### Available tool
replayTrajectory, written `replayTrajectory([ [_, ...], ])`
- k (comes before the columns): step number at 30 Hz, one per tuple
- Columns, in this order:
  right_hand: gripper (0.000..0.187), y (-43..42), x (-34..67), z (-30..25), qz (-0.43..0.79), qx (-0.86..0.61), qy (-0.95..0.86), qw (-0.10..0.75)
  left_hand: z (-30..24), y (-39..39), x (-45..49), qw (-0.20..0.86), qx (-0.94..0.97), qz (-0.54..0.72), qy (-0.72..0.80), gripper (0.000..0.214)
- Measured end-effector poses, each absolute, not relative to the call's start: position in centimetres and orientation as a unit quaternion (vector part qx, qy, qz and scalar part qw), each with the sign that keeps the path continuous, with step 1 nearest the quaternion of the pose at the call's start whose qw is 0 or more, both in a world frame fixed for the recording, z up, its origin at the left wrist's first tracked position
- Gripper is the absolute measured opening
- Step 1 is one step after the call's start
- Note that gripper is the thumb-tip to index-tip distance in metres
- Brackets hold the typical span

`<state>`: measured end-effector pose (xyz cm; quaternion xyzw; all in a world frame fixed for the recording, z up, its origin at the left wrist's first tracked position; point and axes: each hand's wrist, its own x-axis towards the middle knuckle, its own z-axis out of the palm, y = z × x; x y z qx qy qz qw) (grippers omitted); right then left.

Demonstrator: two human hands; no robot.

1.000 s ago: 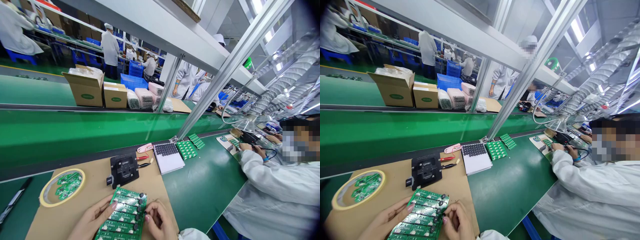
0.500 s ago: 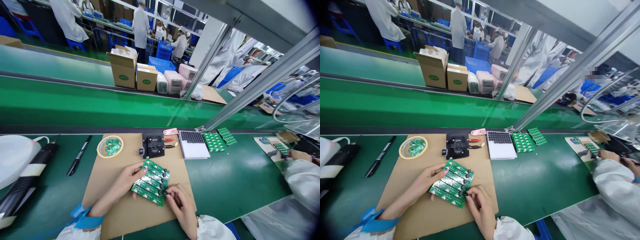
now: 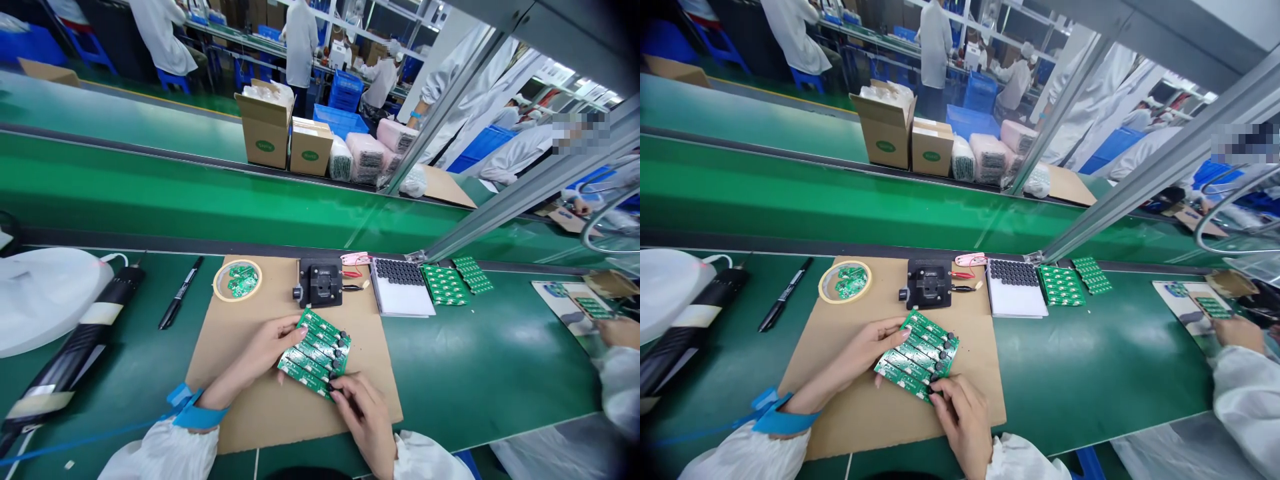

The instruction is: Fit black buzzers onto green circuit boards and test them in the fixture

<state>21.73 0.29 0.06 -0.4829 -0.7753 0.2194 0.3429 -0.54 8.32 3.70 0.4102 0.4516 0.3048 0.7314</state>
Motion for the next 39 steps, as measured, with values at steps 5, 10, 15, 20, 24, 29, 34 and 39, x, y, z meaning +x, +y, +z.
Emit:
replayTrajectory([
  [5,0.014,0.2,21.8,0.2,0.223,-0.485,-0.775,0.337,3.5,8.4,-0.7,0.732,0.420,0.311,0.438,0.055],
  [10,0.013,0.2,21.9,0.0,0.217,-0.481,-0.773,0.351,3.7,8.4,-0.6,0.734,0.414,0.308,0.441,0.057],
  [15,0.016,0.1,22.0,-0.3,0.166,-0.483,-0.795,0.327,3.9,8.4,-0.7,0.736,0.413,0.304,0.442,0.058],
  [20,0.030,-1.0,22.5,-0.6,0.102,-0.474,-0.827,0.283,3.9,8.4,-0.6,0.734,0.406,0.298,0.456,0.055],
  [24,0.033,1.4,24.6,0.1,0.122,-0.468,-0.816,0.317,4.4,8.5,-0.5,0.733,0.399,0.297,0.464,0.057],
  [29,0.031,11.0,28.6,2.6,-0.024,-0.624,-0.718,0.306,4.7,8.6,-0.5,0.731,0.408,0.295,0.460,0.058],
  [34,0.048,16.5,30.0,3.2,-0.086,-0.646,-0.722,0.230,4.5,8.6,-0.7,0.733,0.403,0.290,0.465,0.060],
  [39,0.042,16.6,30.0,2.7,-0.096,-0.659,-0.719,0.201,4.0,8.5,-0.8,0.739,0.411,0.290,0.448,0.065],
])
